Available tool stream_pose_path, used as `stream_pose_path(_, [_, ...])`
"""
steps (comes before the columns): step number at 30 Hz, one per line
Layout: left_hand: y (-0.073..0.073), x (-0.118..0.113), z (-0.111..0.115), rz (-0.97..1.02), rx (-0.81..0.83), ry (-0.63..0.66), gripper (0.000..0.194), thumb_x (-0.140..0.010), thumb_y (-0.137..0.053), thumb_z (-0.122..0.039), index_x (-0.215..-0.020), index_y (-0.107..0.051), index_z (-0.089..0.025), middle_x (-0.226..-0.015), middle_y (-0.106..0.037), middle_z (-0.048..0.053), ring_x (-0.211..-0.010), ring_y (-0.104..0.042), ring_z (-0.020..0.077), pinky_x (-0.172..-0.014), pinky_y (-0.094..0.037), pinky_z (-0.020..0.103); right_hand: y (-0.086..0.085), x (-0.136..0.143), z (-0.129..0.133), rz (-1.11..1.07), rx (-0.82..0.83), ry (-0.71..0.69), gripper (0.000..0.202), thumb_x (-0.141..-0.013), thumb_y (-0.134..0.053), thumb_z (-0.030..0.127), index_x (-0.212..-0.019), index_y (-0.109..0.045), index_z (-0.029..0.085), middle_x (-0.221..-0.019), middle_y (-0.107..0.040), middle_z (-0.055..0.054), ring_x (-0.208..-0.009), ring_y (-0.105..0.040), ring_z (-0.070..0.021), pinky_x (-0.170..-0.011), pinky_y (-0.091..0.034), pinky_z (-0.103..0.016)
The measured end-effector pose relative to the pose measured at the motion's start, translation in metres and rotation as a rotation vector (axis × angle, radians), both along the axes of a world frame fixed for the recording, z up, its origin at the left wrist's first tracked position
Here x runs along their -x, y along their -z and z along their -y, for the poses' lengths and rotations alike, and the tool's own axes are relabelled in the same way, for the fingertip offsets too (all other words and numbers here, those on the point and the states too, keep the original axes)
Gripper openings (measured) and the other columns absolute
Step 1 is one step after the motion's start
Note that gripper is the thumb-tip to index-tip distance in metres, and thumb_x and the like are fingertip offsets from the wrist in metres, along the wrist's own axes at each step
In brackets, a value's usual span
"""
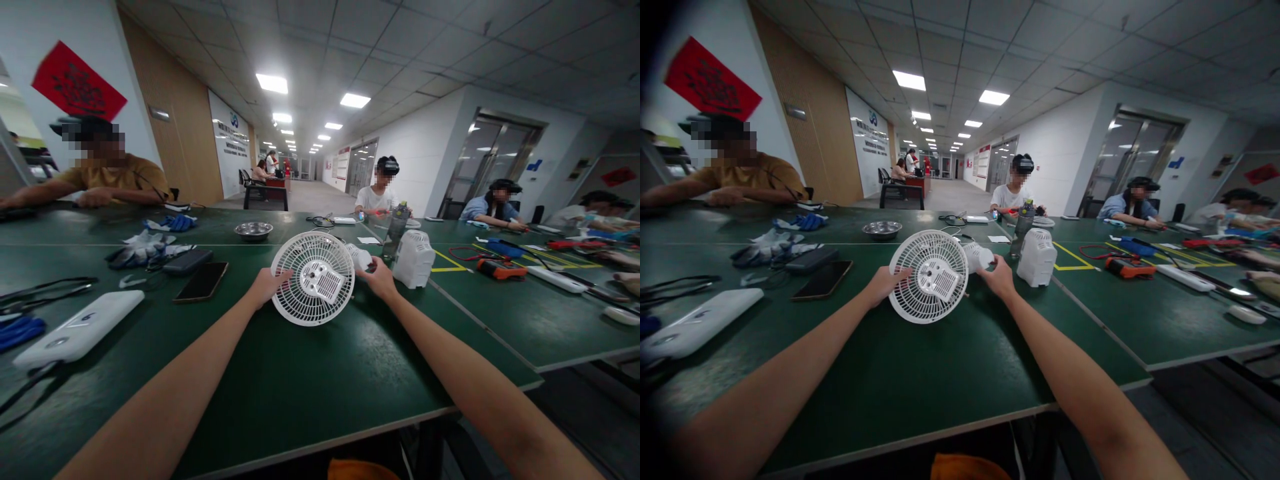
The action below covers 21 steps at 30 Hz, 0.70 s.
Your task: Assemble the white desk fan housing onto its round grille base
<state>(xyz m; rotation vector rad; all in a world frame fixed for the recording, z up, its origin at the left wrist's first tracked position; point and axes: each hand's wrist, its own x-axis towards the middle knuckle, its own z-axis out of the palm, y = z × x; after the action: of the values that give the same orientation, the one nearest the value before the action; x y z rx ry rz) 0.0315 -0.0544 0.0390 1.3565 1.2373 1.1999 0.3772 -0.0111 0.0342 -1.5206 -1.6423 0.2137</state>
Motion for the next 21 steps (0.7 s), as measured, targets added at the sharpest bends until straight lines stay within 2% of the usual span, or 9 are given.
stream_pose_path(3, [0.000, 0.000, -0.001, 0.006, -0.007, 0.005, 0.033, -0.079, -0.075, -0.040, -0.093, -0.073, -0.011, -0.087, -0.077, 0.012, -0.074, -0.073, 0.0233, -0.072, -0.059, 0.036, 0.007, 0.001, -0.004, 0.130, 0.131, 0.068, 0.073, -0.068, -0.073, 0.053, -0.126, -0.052, 0.014, -0.118, -0.066, -0.015, -0.104, -0.063, -0.0283, -0.089, -0.049, -0.041])
stream_pose_path(8, [0.001, 0.001, -0.004, -0.022, -0.016, -0.026, 0.031, -0.076, -0.077, -0.040, -0.087, -0.073, -0.011, -0.079, -0.076, 0.010, -0.068, -0.071, 0.0206, -0.069, -0.058, 0.033, 0.010, 0.003, -0.003, 0.363, 0.282, 0.179, 0.073, -0.067, -0.071, 0.065, -0.118, -0.056, 0.015, -0.123, -0.059, -0.022, -0.119, -0.054, -0.0389, -0.097, -0.043, -0.053])
stream_pose_path(11, [0.001, 0.001, -0.004, -0.052, 0.005, -0.026, 0.030, -0.076, -0.077, -0.040, -0.087, -0.073, -0.012, -0.080, -0.076, 0.010, -0.069, -0.071, 0.0215, -0.068, -0.058, 0.033, 0.008, 0.006, 0.002, 0.372, 0.293, 0.184, 0.074, -0.069, -0.070, 0.065, -0.121, -0.056, 0.015, -0.125, -0.056, -0.022, -0.122, -0.050, -0.0406, -0.099, -0.040, -0.056])
stream_pose_path(13, [0.000, 0.001, -0.003, -0.053, 0.000, -0.019, 0.029, -0.077, -0.076, -0.039, -0.088, -0.074, -0.013, -0.083, -0.077, 0.010, -0.071, -0.072, 0.0219, -0.068, -0.058, 0.033, 0.001, 0.008, 0.006, 0.324, 0.193, 0.161, 0.070, -0.072, -0.070, 0.059, -0.126, -0.055, 0.017, -0.126, -0.055, -0.020, -0.123, -0.049, -0.0396, -0.101, -0.039, -0.056])
stream_pose_path(15, [0.000, 0.001, -0.003, -0.050, -0.019, -0.014, 0.028, -0.079, -0.074, -0.039, -0.089, -0.074, -0.013, -0.084, -0.077, 0.010, -0.071, -0.072, 0.0220, -0.068, -0.059, 0.033, -0.009, 0.010, 0.011, 0.240, -0.006, 0.078, 0.059, -0.077, -0.067, 0.050, -0.127, -0.056, 0.019, -0.127, -0.055, -0.017, -0.124, -0.049, -0.0362, -0.105, -0.038, -0.054])
stream_pose_path(17, [0.001, 0.001, -0.002, -0.056, -0.035, -0.010, 0.028, -0.080, -0.073, -0.039, -0.089, -0.074, -0.012, -0.085, -0.077, 0.011, -0.071, -0.072, 0.0219, -0.067, -0.059, 0.033, -0.019, 0.014, 0.017, 0.094, -0.153, -0.047, 0.043, -0.081, -0.063, 0.044, -0.116, -0.062, 0.021, -0.120, -0.059, -0.013, -0.118, -0.052, -0.0320, -0.105, -0.039, -0.049])
stream_pose_path(19, [0.001, 0.001, -0.002, -0.061, -0.037, -0.013, 0.028, -0.080, -0.073, -0.039, -0.089, -0.074, -0.012, -0.085, -0.077, 0.011, -0.071, -0.072, 0.0219, -0.067, -0.058, 0.033, -0.025, 0.022, 0.023, -0.165, -0.067, -0.202, 0.030, -0.082, -0.062, 0.045, -0.100, -0.066, 0.021, -0.103, -0.064, -0.009, -0.102, -0.058, -0.0286, -0.099, -0.044, -0.046])
stream_pose_path(21, [0.002, 0.001, -0.003, -0.062, -0.034, -0.021, 0.029, -0.080, -0.074, -0.039, -0.088, -0.074, -0.012, -0.084, -0.077, 0.011, -0.071, -0.072, 0.0222, -0.068, -0.059, 0.034, -0.023, 0.034, 0.030, -0.444, 0.186, -0.377, 0.029, -0.084, -0.061, 0.050, -0.088, -0.065, 0.021, -0.085, -0.065, -0.006, -0.083, -0.060, -0.0246, -0.086, -0.051, -0.044])
